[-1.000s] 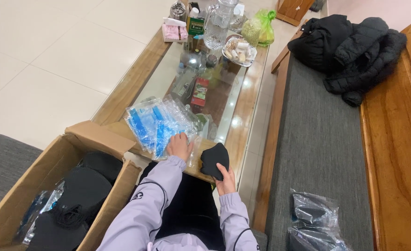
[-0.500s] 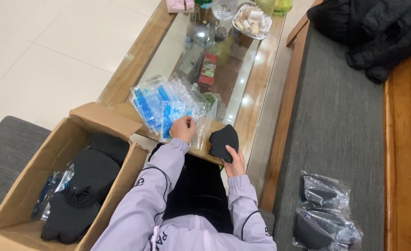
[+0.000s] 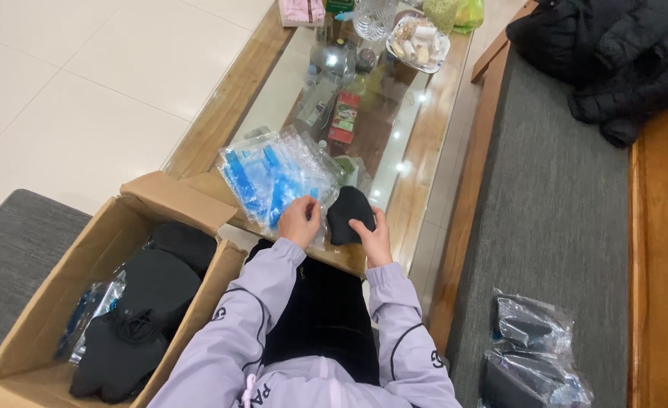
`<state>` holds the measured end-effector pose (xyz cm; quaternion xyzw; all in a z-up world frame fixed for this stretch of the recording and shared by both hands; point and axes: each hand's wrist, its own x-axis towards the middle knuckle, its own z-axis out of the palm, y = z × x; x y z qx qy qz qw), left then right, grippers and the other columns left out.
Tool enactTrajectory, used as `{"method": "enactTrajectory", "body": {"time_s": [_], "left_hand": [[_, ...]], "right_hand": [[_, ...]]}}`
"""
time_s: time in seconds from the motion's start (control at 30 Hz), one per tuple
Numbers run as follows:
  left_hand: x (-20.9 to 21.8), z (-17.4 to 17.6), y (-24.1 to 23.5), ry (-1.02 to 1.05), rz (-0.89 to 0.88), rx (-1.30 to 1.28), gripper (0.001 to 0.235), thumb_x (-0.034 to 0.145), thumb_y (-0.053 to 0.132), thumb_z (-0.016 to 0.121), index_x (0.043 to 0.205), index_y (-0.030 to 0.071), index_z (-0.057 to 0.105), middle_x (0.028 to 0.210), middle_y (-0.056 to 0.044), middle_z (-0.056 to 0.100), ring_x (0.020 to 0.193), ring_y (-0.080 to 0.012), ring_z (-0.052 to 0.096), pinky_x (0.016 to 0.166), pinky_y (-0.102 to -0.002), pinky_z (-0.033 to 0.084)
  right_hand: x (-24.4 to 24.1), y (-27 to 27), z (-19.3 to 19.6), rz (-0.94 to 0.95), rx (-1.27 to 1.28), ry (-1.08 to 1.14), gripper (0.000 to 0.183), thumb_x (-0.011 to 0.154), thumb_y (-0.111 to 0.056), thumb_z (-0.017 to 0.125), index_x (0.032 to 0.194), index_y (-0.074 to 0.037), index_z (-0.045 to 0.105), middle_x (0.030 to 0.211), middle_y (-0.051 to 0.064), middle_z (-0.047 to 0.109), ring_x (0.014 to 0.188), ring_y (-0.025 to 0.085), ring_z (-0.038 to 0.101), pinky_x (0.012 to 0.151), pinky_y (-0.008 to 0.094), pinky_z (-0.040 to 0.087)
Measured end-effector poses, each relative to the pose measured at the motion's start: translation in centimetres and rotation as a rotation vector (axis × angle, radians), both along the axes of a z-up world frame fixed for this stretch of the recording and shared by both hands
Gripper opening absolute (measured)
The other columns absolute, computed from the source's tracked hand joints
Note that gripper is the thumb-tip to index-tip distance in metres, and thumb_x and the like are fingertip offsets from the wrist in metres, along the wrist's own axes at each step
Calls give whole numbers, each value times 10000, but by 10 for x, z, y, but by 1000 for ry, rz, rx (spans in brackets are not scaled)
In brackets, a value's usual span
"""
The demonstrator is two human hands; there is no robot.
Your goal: The person is sorting black face masks by picking them one by one from a cardboard box and placing them on a glass table.
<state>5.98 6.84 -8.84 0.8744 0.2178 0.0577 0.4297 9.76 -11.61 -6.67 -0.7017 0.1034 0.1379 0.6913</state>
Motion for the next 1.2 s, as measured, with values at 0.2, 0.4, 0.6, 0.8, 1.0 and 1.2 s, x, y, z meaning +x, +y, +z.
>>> {"method": "enactTrajectory", "body": {"time_s": [0.2, 0.4, 0.6, 0.8, 1.0, 1.2], "left_hand": [[-4, -18, -1, -449, -11, 394, 59, 950, 280, 659, 955, 224, 677, 932, 26, 657, 986, -231, 686, 778, -347, 583], [-19, 15, -10, -587, -139, 469, 94, 994, 197, 621, 964, 159, 701, 1049, -12, 705, 1035, -221, 711, 853, -298, 584], [-21, 10, -23, -708, -117, 676, 81, 975, 242, 633, 958, 191, 694, 1157, 26, 720, 1129, -183, 691, 880, -290, 559], [-30, 13, -32, -789, -204, 678, 83, 971, 214, 644, 1024, 181, 698, 1161, 4, 713, 1117, -219, 684, 897, -333, 550], [-29, -48, 8, -922, 213, 392, 174, 991, 55, 628, 1163, 29, 616, 1200, -168, 631, 1072, -368, 604, 969, -449, 469], [-37, -41, 32, -253, -5, 214, 497, 977, 34, 461, 1454, 162, 512, 1425, -127, 536, 1386, -373, 460, 1199, -520, 307]], "right_hand": [[9, -2, -13, 92, -121, -2, 613, 679, -165, 947, 1241, -126, 708, 1049, 99, 680, 964, 189, 635, 807, 280, 565], [-2, 11, 25, 146, 19, 142, 513, 643, -84, 936, 1126, -166, 784, 925, 61, 715, 812, 165, 717, 700, 254, 607], [-3, 12, 34, 142, 152, 174, 384, 748, -206, 941, 1097, -163, 788, 824, 59, 725, 682, 152, 741, 597, 245, 625], [0, 18, 11, 36, 210, 189, 253, 753, -151, 934, 944, -110, 773, 743, 116, 741, 641, 208, 755, 555, 270, 619], [2, 11, -1, -25, 206, 251, 284, 708, -143, 955, 937, -134, 786, 762, 132, 764, 647, 232, 769, 563, 271, 627], [-1, 11, -2, -58, 241, 279, 305, 699, -133, 952, 955, -118, 787, 762, 123, 762, 650, 233, 766, 574, 269, 619]]}}
